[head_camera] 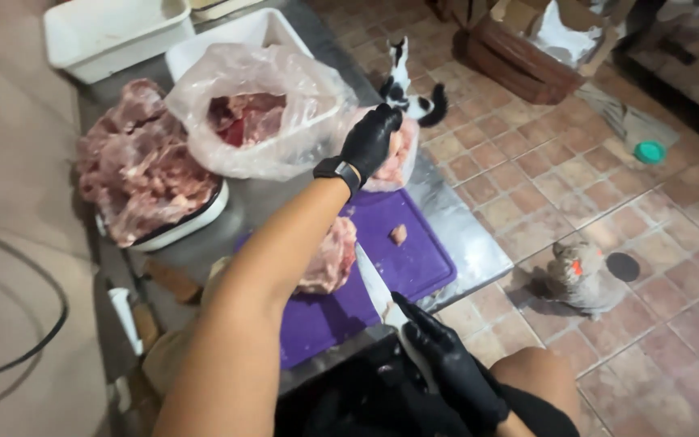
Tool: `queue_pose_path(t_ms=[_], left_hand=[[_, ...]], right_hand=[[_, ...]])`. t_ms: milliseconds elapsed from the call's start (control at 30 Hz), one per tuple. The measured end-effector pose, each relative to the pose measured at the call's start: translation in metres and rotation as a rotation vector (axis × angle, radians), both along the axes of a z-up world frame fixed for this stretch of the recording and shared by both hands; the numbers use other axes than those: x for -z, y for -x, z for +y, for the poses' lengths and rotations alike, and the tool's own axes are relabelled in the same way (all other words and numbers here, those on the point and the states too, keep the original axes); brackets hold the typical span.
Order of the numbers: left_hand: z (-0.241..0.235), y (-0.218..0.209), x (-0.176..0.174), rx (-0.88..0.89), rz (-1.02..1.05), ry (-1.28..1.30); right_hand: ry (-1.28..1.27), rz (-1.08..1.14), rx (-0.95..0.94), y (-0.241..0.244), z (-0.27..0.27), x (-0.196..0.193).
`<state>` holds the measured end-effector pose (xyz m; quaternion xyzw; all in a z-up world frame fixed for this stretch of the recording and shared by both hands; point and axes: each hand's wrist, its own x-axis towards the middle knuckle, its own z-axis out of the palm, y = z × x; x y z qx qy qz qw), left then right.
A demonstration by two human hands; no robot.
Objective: Trimming fat and skin from raw chicken pieces using a knife on a purple cutting board
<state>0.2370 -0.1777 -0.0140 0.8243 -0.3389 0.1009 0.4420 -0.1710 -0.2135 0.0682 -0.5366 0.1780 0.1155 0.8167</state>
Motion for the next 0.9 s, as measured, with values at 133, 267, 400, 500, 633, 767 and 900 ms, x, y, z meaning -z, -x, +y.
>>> queue_pose_path(t_ms=[133, 267, 400, 500, 633, 767, 900], left_hand=[[-0.011, -0.069, 0.076, -0.045, -0.522, -0.749], [0.005, -0.041, 0.041, 0.144, -0.414, -0.946], [0.021, 0.089, -0.017, -0.085, -1.045, -0.902], [0.033, 0.128, 0.000, 0.570, -0.469, -0.501], [0.022, 0.141, 0.006, 0.642, -0.023, -0.634], [0.000, 0.071, 0.032, 0.530, 0.325, -0.425], [0.012, -0.046, 0.062, 0.419, -0.705, -0.378]], right_hand=[[0.098, -0.104, 0.064, 0.001, -0.026, 0.019], [0.531, 0.110, 0.061, -0.006, -0.053, 0.028], [0.459, 0.069, 0.158, -0.014, -0.067, 0.033], [0.385, -0.021, 0.219, -0.014, -0.073, 0.043], [0.415, -0.001, 0.298, -0.006, -0.071, 0.034], [0.480, 0.106, 0.337, 0.005, -0.071, 0.013], [0.244, 0.180, 0.436, 0.010, -0.068, -0.004]])
